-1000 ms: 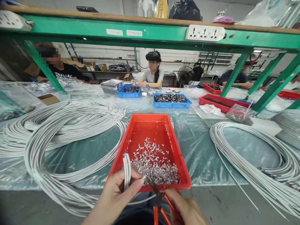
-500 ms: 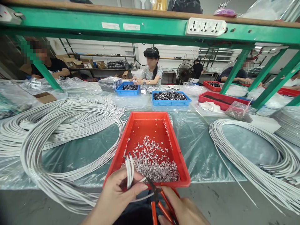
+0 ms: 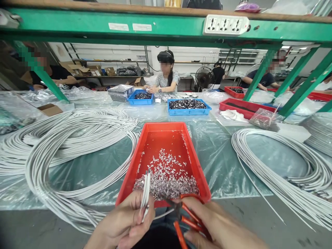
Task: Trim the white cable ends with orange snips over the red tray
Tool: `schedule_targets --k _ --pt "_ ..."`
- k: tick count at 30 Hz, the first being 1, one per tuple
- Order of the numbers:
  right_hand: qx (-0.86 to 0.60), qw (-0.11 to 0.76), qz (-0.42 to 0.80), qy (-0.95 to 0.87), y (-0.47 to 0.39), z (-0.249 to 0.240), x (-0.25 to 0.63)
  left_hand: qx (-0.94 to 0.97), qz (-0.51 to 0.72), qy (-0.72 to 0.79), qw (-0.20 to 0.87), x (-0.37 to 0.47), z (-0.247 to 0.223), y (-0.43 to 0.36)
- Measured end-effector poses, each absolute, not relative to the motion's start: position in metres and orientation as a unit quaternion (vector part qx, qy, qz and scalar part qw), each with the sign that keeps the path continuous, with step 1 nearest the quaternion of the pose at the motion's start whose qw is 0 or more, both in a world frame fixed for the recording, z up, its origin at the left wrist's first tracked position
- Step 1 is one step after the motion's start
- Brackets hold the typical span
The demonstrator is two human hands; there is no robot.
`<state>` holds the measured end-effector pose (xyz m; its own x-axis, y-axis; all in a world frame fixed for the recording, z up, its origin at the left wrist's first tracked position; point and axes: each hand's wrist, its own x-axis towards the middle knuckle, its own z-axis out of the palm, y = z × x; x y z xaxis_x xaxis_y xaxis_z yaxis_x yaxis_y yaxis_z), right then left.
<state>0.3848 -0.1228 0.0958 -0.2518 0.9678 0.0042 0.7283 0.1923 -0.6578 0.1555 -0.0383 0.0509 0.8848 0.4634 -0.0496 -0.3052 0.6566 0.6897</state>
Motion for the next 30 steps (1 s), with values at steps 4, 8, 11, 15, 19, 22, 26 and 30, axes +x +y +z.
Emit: schedule_targets --k 4,8,11,15,19,22,26,30 --pt "-0.564 0.371 0.41 -0.613 -0.106 0.085 0.366 0.393 0.254 0.146 0.872 0.157 0.05 -0.043" --pt "-0.474 0.467 0.518 -0.538 -0.09 0.082 0.334 0.472 0.291 0.21 0.805 0.159 0.049 -0.045" --pt "-0.46 0.507 0.522 -0.51 -0.085 0.08 0.323 0.511 0.293 0.238 0.772 0.159 0.052 -0.044" --pt "-0.424 0.503 0.601 -0.454 -0.082 0.079 0.32 0.564 0.292 0.253 0.73 0.163 0.058 -0.044" --pt "-0.394 0.51 0.678 -0.352 -0.078 0.077 0.321 0.605 0.349 0.281 0.658 0.168 0.058 -0.043" --pt "-0.422 0.518 0.614 -0.42 -0.076 0.073 0.324 0.609 0.345 0.308 0.644 0.169 0.058 -0.041" --pt "-0.423 0.547 0.566 -0.449 -0.076 0.067 0.324 0.598 0.337 0.31 0.657 0.169 0.062 -0.041" --pt "-0.331 0.511 0.72 -0.333 -0.071 0.067 0.318 0.536 0.417 0.303 0.669 0.171 0.066 -0.043"
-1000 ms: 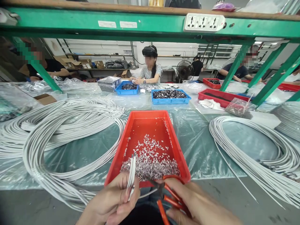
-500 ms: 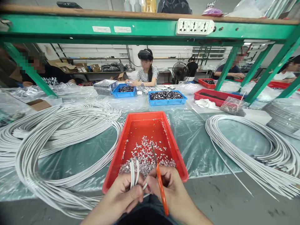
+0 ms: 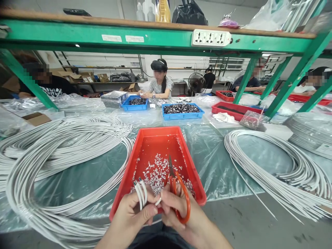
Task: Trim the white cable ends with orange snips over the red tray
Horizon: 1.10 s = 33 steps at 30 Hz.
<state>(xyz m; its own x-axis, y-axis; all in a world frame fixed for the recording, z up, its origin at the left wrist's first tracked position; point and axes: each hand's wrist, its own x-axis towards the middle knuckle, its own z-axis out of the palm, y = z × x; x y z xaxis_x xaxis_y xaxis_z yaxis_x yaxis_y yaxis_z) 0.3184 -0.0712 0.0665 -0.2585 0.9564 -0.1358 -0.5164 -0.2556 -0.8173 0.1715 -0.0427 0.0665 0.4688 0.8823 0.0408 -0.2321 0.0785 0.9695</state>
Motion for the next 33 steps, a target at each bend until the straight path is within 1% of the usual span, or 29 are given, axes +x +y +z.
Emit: schedule_targets --k 2,4,6,9,11,18,23,25,29,33 --pt "-0.316 0.489 0.747 -0.32 -0.067 0.068 0.316 0.507 0.446 0.3 0.674 0.173 0.068 -0.043" --pt "-0.328 0.499 0.73 -0.33 -0.065 0.072 0.315 0.485 0.448 0.311 0.683 0.174 0.069 -0.042" --pt "-0.356 0.533 0.681 -0.354 -0.065 0.077 0.315 0.474 0.433 0.333 0.691 0.175 0.07 -0.041" --pt "-0.409 0.567 0.574 -0.426 -0.068 0.085 0.314 0.492 0.428 0.353 0.67 0.176 0.07 -0.04" --pt "-0.436 0.564 0.523 -0.467 -0.07 0.088 0.312 0.505 0.435 0.344 0.661 0.177 0.07 -0.04" --pt "-0.509 0.54 0.423 -0.52 -0.069 0.079 0.313 0.503 0.417 0.325 0.684 0.176 0.065 -0.038" --pt "-0.502 0.469 0.399 -0.607 -0.065 0.077 0.326 0.511 0.398 0.328 0.687 0.175 0.063 -0.036" --pt "-0.496 0.457 0.402 -0.619 -0.066 0.079 0.328 0.516 0.387 0.319 0.694 0.174 0.062 -0.034" --pt "-0.49 0.503 0.448 -0.553 -0.068 0.079 0.324 0.513 0.378 0.291 0.713 0.172 0.058 -0.032" --pt "-0.485 0.565 0.482 -0.462 -0.065 0.077 0.315 0.485 0.38 0.31 0.724 0.174 0.055 -0.034"
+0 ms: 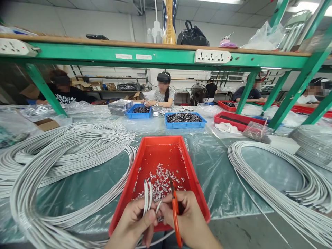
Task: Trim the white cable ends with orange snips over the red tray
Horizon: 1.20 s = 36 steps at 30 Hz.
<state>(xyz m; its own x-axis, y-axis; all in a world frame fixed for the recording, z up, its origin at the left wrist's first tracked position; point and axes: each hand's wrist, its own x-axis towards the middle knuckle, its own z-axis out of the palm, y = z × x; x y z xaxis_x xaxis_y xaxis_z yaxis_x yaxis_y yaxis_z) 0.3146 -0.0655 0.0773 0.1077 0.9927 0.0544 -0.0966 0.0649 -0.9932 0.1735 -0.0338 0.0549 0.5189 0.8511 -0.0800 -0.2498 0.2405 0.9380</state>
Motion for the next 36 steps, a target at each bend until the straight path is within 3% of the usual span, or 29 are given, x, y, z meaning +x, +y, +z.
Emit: schedule_targets --k 7,15,18,23,26,31,36 --pt "-0.493 0.578 0.472 -0.447 -0.062 0.088 0.304 0.494 0.419 0.346 0.679 0.178 0.054 -0.036" --pt "-0.464 0.585 0.529 -0.403 -0.064 0.088 0.3 0.393 0.34 0.206 0.829 0.167 0.044 -0.028" --pt "-0.42 0.552 0.56 -0.453 -0.061 0.083 0.305 0.388 0.318 0.185 0.845 0.166 0.042 -0.027" --pt "-0.4 0.421 0.598 -0.553 -0.061 0.087 0.317 0.433 0.249 0.181 0.847 0.168 0.049 -0.031" --pt "-0.492 0.383 0.483 -0.615 -0.058 0.093 0.326 0.462 0.267 0.202 0.822 0.169 0.055 -0.036" --pt "-0.626 0.416 0.23 -0.618 -0.042 0.094 0.344 0.476 0.366 0.304 0.74 0.17 0.06 -0.04" --pt "-0.601 0.417 0.254 -0.633 -0.04 0.091 0.349 0.511 0.428 0.322 0.672 0.171 0.062 -0.039"
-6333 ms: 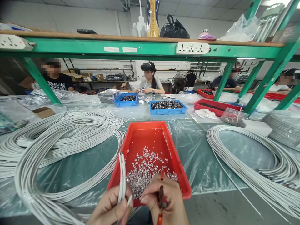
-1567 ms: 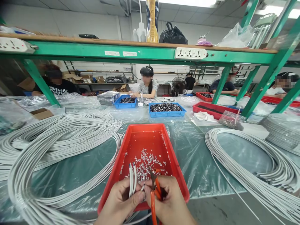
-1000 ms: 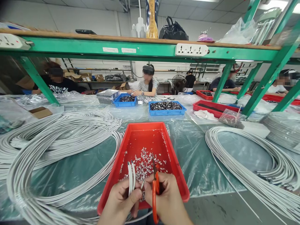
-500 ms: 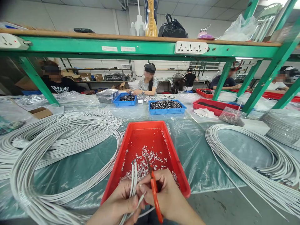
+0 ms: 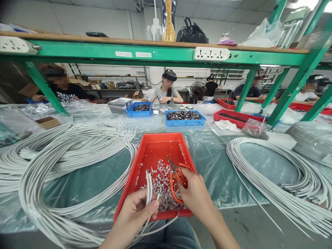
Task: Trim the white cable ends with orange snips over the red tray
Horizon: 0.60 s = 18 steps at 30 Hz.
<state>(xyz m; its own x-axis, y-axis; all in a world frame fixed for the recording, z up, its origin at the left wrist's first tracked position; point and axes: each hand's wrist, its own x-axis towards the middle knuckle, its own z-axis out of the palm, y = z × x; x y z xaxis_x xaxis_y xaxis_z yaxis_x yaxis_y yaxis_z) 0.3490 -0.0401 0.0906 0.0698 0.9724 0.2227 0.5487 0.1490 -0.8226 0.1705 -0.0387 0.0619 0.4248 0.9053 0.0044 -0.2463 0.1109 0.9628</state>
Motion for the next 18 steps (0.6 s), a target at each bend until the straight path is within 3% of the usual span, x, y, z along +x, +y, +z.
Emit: schedule_targets --k 7,12,18 --pt "-0.455 0.452 0.511 -0.573 -0.056 0.094 0.33 0.543 0.418 0.301 0.663 0.171 0.059 -0.034" --pt "-0.491 0.489 0.418 -0.587 -0.078 0.088 0.337 0.503 0.45 0.323 0.663 0.166 0.054 -0.034" --pt "-0.599 0.28 0.297 -0.689 -0.111 0.076 0.363 0.544 0.44 0.363 0.615 0.167 0.054 -0.039"
